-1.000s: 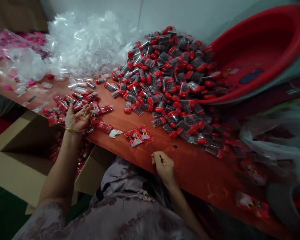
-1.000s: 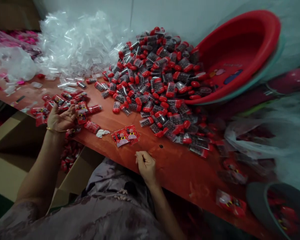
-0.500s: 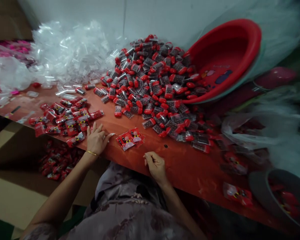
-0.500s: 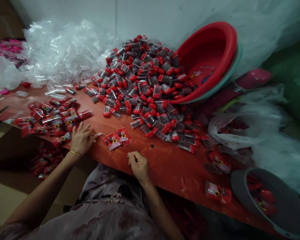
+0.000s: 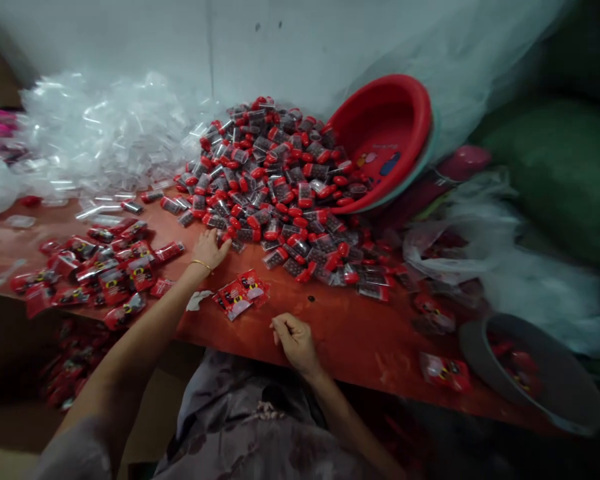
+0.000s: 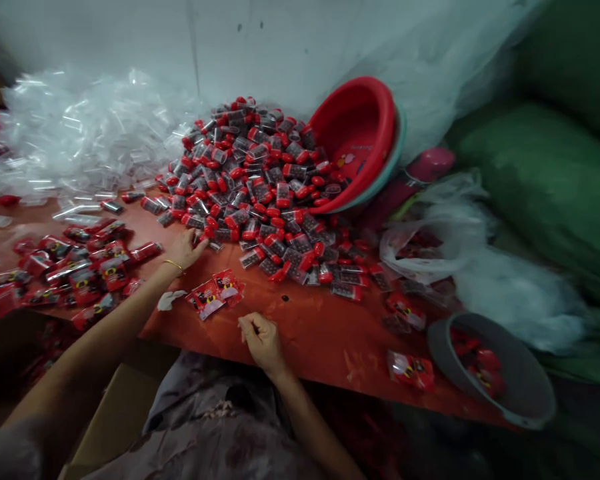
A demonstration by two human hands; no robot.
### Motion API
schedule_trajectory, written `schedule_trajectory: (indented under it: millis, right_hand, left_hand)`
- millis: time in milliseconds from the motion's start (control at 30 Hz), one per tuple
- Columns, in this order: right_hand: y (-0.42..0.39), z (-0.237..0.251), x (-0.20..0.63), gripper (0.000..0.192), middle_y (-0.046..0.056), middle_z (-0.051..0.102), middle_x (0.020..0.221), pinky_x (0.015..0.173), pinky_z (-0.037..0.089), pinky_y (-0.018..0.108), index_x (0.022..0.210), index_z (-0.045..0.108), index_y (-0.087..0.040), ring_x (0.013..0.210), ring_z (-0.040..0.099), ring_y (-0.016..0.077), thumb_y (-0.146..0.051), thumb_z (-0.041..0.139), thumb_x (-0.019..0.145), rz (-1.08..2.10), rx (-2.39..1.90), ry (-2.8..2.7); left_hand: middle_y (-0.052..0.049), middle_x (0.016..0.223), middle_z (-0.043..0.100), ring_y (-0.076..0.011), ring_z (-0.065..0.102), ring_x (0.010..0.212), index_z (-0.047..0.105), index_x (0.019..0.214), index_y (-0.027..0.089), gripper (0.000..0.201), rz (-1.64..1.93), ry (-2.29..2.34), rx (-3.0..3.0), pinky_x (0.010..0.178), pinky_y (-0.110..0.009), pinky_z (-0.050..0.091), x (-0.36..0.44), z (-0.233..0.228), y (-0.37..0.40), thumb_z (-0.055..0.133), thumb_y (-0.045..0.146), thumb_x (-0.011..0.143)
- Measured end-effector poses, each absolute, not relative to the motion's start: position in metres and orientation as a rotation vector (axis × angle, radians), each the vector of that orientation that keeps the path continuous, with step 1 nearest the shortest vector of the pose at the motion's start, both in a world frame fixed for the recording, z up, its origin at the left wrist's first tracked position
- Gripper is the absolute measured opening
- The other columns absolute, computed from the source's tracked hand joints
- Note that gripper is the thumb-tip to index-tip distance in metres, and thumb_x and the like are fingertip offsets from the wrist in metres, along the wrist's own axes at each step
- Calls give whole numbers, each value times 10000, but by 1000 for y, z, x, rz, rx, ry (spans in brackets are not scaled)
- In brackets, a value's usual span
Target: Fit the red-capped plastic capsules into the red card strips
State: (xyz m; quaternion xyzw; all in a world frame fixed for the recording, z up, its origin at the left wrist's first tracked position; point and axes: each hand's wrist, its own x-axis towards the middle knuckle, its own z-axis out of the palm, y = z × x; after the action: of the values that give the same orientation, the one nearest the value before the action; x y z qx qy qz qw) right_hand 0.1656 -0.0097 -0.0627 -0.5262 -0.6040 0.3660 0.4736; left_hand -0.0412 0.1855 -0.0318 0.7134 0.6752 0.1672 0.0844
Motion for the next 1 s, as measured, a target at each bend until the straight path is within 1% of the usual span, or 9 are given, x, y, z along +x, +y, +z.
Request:
schedule_trajectory:
  millis: [67, 200, 400, 467, 533, 633, 700, 800, 1000]
  right_hand:
    - [-8, -62, 166, 353, -46, 495, 466, 513, 395, 209, 601, 548, -196, 448, 471, 89, -375, 447, 889, 924, -1287, -1459]
    - [-7, -61, 167, 356, -45, 498, 458, 495, 389, 210, 614, 558, -199, 439, 462, 90, -409, 456, 881, 967, -1303, -1418]
    - [-7, -61, 169, 345, -42, 506, 461, 501, 398, 212, 636, 573, -196, 449, 479, 94, -420, 468, 876, 980, -1288, -1421]
    - [-8, -61, 170, 329, -45, 508, 466, 514, 406, 212, 646, 574, -195, 455, 487, 94, -406, 471, 877, 982, -1278, -1410]
    - [-8, -61, 170, 303, -49, 510, 471, 511, 409, 211, 671, 574, -195, 452, 491, 92, -393, 473, 877, 996, -1271, -1371]
    - [-8, -61, 170, 264, -54, 511, 482, 491, 404, 207, 702, 558, -199, 447, 492, 91, -378, 471, 877, 1024, -1252, -1313]
    - [-8, -61, 170, 251, -57, 506, 487, 487, 400, 204, 702, 547, -202, 447, 490, 90, -369, 476, 875, 1037, -1237, -1317]
    - [-8, -62, 169, 247, -57, 499, 489, 487, 391, 204, 690, 541, -202, 450, 485, 87, -359, 484, 872, 1035, -1229, -1357]
    - [-9, -62, 166, 258, -58, 493, 483, 482, 385, 206, 678, 534, -206, 442, 477, 89, -370, 478, 869, 992, -1243, -1374]
  left_hand:
    - [-193, 1216, 565, -296, 488, 1170, 504, 1205, 90, 489, 523, 1932, 2179, 981, -401, 376, -19, -37, 189, 472, 411, 837]
    - [-244, 1286, 499, -336, 435, 1227, 469, 1250, 40, 551, 561, 1873, 2185, 1008, -425, 353, 32, -42, 176, 507, 383, 821]
    - [-237, 1210, 572, -297, 541, 1130, 330, 1371, 11, 666, 414, 1588, 2150, 963, -399, 401, 74, -31, 161, 495, 377, 839]
    - [-207, 1219, 582, -282, 548, 1129, 378, 1359, 55, 634, 413, 1549, 2188, 955, -386, 415, 63, -24, 154, 510, 376, 828]
    - [-149, 1262, 577, -256, 532, 1165, 492, 1288, 130, 513, 458, 1526, 2275, 980, -361, 406, 36, -15, 142, 502, 360, 830]
    - [-84, 1210, 629, -238, 526, 1186, 661, 1062, 207, 327, 358, 1602, 2402, 1004, -353, 386, -26, 0, 113, 432, 328, 862]
    - [-94, 1199, 637, -282, 490, 1225, 697, 982, 217, 303, 181, 1735, 2464, 1021, -423, 354, -68, 8, 91, 448, 327, 850]
    - [-95, 1221, 626, -359, 411, 1281, 709, 959, 247, 279, -46, 1815, 2500, 1028, -525, 289, -110, 8, 66, 581, 396, 760]
    - [-29, 1083, 697, -328, 450, 1259, 700, 807, 262, 205, 95, 1870, 2458, 1061, -530, 210, -116, -11, 62, 535, 384, 805]
